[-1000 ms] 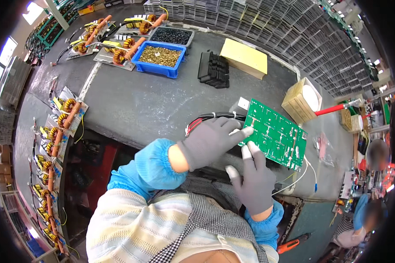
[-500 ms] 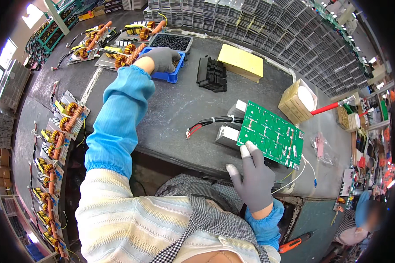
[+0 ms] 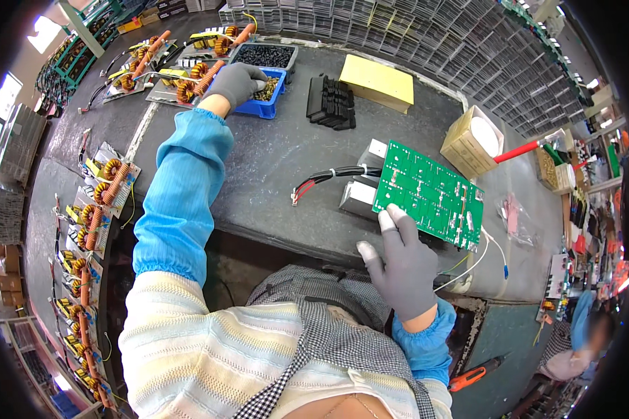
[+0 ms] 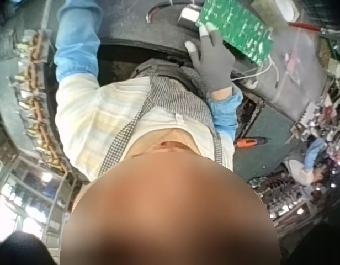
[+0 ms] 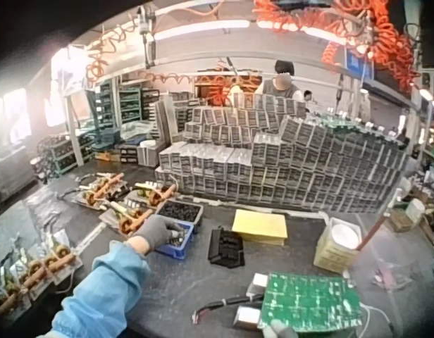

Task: The person assembles electronic components by attaching a circuit board to a metal housing with screws using an electric screwdriver, then applies thermal paste to the metal housing with a brush.

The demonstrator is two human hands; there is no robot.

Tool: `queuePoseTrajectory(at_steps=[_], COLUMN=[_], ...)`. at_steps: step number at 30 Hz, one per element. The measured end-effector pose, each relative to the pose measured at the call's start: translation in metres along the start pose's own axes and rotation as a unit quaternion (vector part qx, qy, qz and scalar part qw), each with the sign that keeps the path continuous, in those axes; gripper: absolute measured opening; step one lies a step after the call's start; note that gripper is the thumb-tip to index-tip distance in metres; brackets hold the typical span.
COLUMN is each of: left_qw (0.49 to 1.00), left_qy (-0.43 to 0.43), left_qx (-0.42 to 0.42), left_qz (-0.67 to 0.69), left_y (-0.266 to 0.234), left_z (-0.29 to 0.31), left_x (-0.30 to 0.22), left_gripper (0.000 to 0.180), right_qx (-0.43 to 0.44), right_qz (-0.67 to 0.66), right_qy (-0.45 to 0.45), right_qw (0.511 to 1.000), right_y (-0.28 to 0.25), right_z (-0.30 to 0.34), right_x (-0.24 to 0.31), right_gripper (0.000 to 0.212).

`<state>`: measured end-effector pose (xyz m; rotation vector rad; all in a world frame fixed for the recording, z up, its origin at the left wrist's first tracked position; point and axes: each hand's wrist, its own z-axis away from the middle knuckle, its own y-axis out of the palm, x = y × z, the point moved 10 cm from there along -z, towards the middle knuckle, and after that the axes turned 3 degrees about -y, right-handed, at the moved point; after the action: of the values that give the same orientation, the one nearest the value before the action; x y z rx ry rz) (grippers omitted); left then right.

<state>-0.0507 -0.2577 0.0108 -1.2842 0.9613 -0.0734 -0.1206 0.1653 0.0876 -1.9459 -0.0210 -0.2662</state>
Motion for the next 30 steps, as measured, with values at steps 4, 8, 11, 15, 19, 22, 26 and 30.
queuePoseTrajectory(at_steps=[4,8,11,15,19,22,26,30], left_qw=[0.98,0.928,0.871,0.75,0.42,0.355,0.381,0.479], left_qy=[-0.078,-0.106,-0.084,-0.104,-0.083,-0.084,-0.056,0.01], left_qx=[0.01,-0.023,-0.059,-0.057,0.086,0.128,0.176,0.269], left_qz=[0.183,0.356,0.48,0.651,0.9,0.922,0.906,0.835], left_y=[0.006,-0.002,-0.011,-0.012,0.007,0.009,0.016,0.028], left_z=[0.006,0.009,0.012,0.017,0.011,0.016,0.02,0.036], left_x=[0.02,0.031,0.034,0.052,0.057,0.048,0.012,-0.065], left_gripper=[0.023,0.023,0.025,0.03,0.027,0.024,0.023,0.02], right_qx=[0.004,-0.006,-0.007,0.0,0.003,0.003,0.003,0.003], right_qz=[0.016,0.013,0.012,0.02,0.023,0.026,0.026,0.002], right_qy=[0.001,-0.008,-0.009,-0.004,-0.011,-0.006,0.005,0.02], right_qw=[1.0,1.0,1.0,1.0,1.0,1.0,1.0,1.0], right_y=[0.002,0.002,0.003,0.004,0.003,0.002,0.001,0.004], right_z=[0.001,0.002,0.002,0.001,0.003,0.005,0.009,0.011], right_x=[-0.001,0.001,0.002,0.003,0.004,0.004,0.001,-0.004], right_gripper=[0.05,0.051,0.052,0.052,0.051,0.05,0.051,0.05])
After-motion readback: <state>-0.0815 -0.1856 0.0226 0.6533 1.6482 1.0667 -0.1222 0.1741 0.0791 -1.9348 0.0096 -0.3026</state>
